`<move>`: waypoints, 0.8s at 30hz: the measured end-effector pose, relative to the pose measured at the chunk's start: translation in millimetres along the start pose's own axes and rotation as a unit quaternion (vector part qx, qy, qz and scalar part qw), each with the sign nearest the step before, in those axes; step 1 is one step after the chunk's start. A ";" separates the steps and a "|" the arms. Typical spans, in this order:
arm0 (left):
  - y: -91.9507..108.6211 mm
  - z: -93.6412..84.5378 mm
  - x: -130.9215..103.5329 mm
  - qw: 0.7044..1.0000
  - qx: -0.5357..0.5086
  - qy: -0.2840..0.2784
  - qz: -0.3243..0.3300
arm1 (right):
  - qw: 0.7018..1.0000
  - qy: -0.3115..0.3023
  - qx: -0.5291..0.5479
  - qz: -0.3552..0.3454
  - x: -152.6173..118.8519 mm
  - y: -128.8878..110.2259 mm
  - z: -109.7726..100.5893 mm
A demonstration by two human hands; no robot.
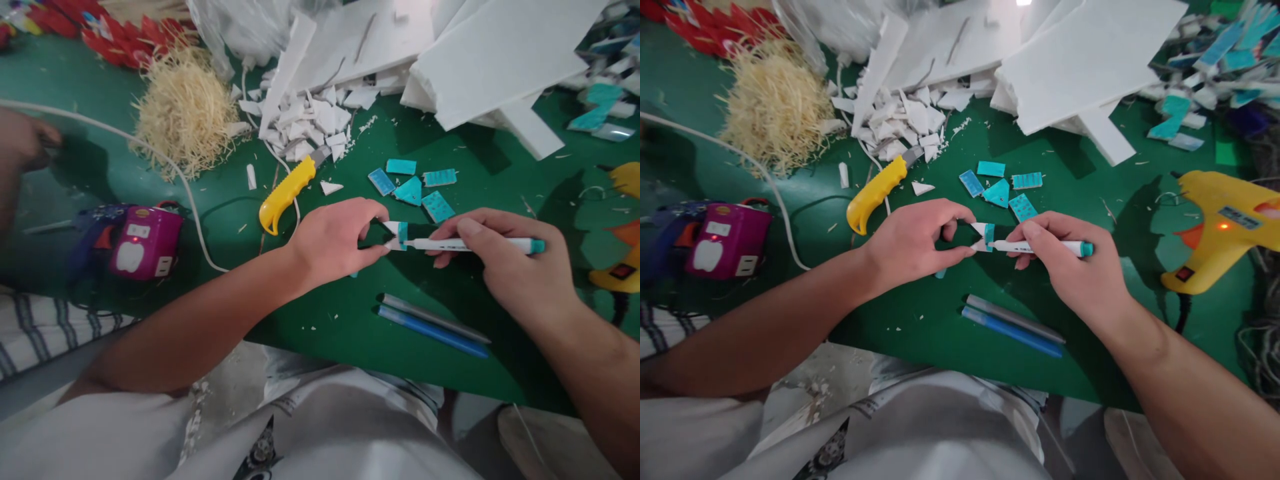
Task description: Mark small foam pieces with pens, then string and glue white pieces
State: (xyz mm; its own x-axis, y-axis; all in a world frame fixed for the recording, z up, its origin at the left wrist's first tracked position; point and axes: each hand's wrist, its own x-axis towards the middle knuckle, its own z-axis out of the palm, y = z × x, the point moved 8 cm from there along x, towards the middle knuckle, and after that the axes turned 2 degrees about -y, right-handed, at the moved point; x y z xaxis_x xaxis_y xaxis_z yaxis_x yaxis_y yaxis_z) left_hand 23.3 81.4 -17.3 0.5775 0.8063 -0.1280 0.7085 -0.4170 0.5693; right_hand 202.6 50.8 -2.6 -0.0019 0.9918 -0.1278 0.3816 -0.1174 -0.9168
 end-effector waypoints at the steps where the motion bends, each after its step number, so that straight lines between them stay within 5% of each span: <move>1: 0.0 0.3 0.3 1.000 0.001 -0.002 -0.002 | 1.000 0.003 0.003 0.001 -0.2 0.3 -0.2; 24: -2.1 0.6 0.8 1.000 0.004 -0.001 0.000 | 0.999 0.037 -0.001 -0.015 -0.3 -0.1 -2.9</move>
State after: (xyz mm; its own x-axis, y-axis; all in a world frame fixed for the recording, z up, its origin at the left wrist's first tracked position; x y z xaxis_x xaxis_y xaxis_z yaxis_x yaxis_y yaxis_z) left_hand 22.5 82.6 -19.1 0.5774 0.8062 -0.1293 0.7120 -0.4197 0.5630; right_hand 205.2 50.6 -1.3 0.0544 0.9959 -0.0723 0.3834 -0.0877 -0.9194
